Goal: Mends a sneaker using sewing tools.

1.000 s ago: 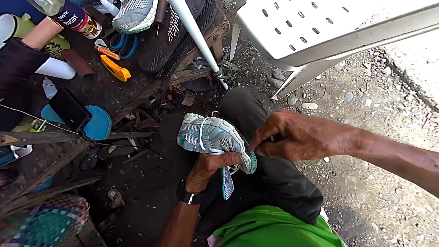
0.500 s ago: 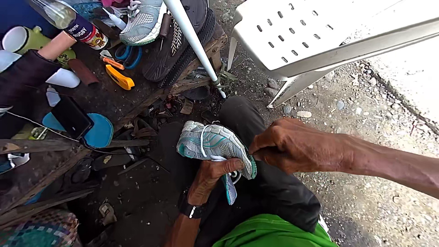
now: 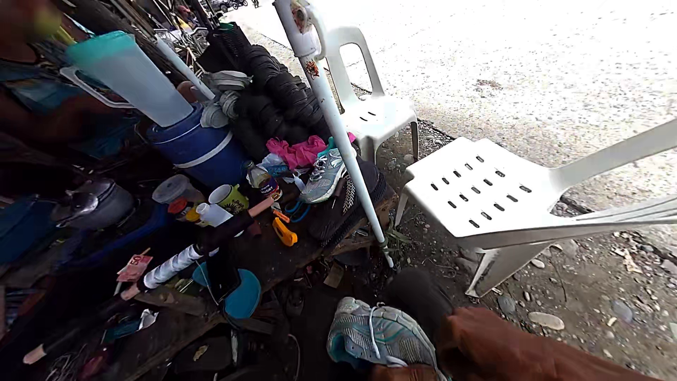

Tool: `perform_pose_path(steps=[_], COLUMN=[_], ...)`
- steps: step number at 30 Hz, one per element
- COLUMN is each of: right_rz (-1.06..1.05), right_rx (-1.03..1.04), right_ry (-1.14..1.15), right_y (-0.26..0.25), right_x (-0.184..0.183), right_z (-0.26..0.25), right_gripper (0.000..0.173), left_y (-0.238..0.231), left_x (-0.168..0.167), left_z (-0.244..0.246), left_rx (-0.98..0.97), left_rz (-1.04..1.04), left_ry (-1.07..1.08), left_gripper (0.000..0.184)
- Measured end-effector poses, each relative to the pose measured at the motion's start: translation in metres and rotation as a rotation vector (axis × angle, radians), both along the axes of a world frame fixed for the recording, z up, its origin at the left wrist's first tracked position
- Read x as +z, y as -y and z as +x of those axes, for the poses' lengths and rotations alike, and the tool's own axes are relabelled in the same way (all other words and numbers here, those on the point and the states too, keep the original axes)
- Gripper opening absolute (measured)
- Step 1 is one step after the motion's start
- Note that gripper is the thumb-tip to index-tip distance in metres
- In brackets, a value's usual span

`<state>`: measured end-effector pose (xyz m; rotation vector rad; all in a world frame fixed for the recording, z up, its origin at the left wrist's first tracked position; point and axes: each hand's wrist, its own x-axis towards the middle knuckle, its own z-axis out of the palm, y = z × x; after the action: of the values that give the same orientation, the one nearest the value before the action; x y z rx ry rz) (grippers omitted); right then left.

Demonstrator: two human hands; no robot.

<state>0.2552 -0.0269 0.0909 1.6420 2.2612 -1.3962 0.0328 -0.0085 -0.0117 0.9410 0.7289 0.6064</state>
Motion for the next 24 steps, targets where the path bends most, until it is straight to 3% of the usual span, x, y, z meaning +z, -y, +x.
perform_pose_path(steps=[9, 17, 22, 24], right_rz=[0.032, 0.241, 0.1, 0.194], right_rx=[-0.029, -0.03, -0.115, -0.048], right_ry=[0.016, 0.103, -0.075, 0.019], right_y=[0.003, 0.018, 0.01, 0.017], right_x=[-0.008, -0.023, -0.034, -0.026], right_z=[-0.002, -0.005, 0.006, 0.0], right_gripper=[0.024, 0.024, 0.024, 0.023], left_y=[-0.001, -0.003, -0.002, -0.002], left_x=[-0.005, -0.004, -0.005, -0.006], left_z=[0.002, 0.006, 0.006, 0.006], left_rx=[0.009, 0.011, -0.001, -0.005], left_rz=[-0.019, -0.022, 0.001, 0.01], left_ry=[-0.043, -0.051, -0.039, -0.037], left_gripper=[0.024, 0.024, 0.024, 0.024])
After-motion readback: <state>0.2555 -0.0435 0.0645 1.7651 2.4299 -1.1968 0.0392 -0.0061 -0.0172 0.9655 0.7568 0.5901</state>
